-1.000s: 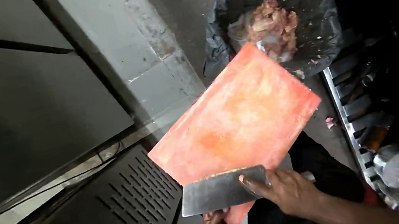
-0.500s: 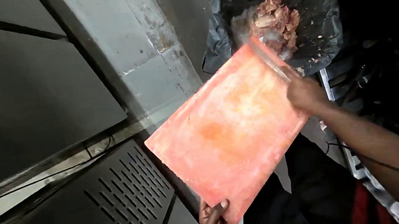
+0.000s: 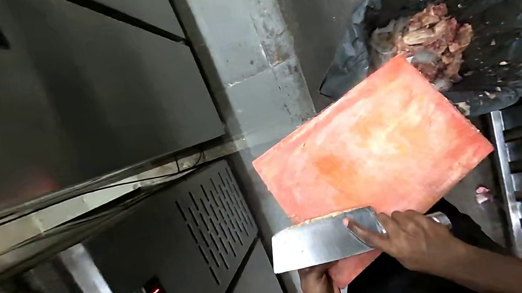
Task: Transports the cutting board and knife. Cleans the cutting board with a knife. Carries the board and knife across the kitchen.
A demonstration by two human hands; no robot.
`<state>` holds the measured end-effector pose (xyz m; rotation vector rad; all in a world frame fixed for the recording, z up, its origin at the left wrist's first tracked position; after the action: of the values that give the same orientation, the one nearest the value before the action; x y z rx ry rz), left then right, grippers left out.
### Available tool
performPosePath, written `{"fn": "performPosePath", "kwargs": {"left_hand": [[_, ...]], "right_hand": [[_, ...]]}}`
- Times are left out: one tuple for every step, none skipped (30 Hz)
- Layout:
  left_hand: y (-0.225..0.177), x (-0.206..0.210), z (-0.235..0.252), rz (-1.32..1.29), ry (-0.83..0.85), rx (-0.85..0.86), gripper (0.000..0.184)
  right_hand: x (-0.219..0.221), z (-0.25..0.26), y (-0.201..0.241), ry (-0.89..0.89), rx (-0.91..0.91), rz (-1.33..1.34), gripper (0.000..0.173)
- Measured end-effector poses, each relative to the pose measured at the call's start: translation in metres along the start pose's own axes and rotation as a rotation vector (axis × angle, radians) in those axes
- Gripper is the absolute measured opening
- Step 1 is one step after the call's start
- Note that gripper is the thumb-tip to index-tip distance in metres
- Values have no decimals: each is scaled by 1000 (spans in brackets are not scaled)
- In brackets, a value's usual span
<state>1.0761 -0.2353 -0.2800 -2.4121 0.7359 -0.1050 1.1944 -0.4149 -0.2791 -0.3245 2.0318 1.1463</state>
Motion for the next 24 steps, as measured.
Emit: {"fn": "performPosePath", "kwargs": {"left_hand": [[0, 0, 1, -9, 5, -2, 32], [1, 1, 3, -22, 23, -6, 34], [0, 3, 5, -12, 54, -7, 38], [-2, 4, 4, 3, 103, -12, 46], [-2, 4, 4, 4, 141, -13, 53], [-1, 4, 3, 1, 159, -11, 58], [0, 4, 2, -11, 170, -7, 62], [0, 5, 2, -26, 174, -4, 64], [0, 5, 0, -37, 175, -1, 64], [-1, 5, -1, -40, 176, -1, 63], [0, 5, -2, -35, 177, 0, 63], [0, 4, -2, -32, 179, 3, 63], [1, 4, -1, -30, 178, 5, 63], [3, 2, -1, -29, 175, 5, 64], [5, 0, -1, -27, 168, 4, 64], [7, -1, 0, -28, 165, 2, 65], [10, -2, 0, -32, 158, 0, 65], [13, -3, 1, -37, 151, -3, 65], [15, -4, 1, -46, 144, -7, 65], [17, -5, 1, -51, 138, -8, 65], [18, -5, 1, -53, 134, -7, 65], [17, -5, 1, -49, 135, -4, 64], [16, -5, 0, -45, 142, 0, 64], [14, -4, -2, -46, 152, 2, 65]], "right_hand": [[-1, 7, -1, 66, 0, 12, 77], [-3, 15, -4, 107, -2, 28, 76], [-5, 26, -6, 126, 3, 47, 73], [-8, 38, -8, 139, 28, 75, 72], [-12, 51, -8, 170, 75, 103, 71], [-16, 64, -11, 158, 122, 108, 70], [-20, 77, -17, 133, 174, 109, 69], [-25, 89, -25, 81, 214, 107, 67], [-30, 98, -36, 51, 256, 105, 67], [-35, 103, -50, 46, 302, 89, 66], [-40, 103, -65, 50, 362, 74, 66], [-43, 99, -82, 51, 436, 63, 67], [-45, 90, -101, 32, 516, 54, 66], [-46, 76, -122, 0, 610, 55, 66], [-47, 59, -144, 2, 748, 70, 65], [-49, 41, -168, 16, 898, 97, 65], [-52, 22, -189, -25, 1017, 140, 62], [-56, 5, -205, -105, 1108, 178, 56], [-61, -7, -213, -190, 1176, 213, 50], [-66, -15, -211, -254, 1206, 229, 47], [-70, -19, -200, -304, 1183, 236, 47], [-70, -22, -182, -342, 1097, 237, 48], [-67, -22, -158, -355, 967, 247, 50], [-61, -20, -132, -339, 828, 261, 54]]}}
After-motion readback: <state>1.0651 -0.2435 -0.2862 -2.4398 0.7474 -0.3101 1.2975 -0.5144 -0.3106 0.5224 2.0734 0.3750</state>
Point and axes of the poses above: each hand's wrist, its own z-axis towards the middle knuckle, its own x-axis out of the palm, y = z × x, the point moved 3 cm from there along z, towards the middle knuckle, and after that the axes turned 5 degrees about z, right-handed, at the moved point
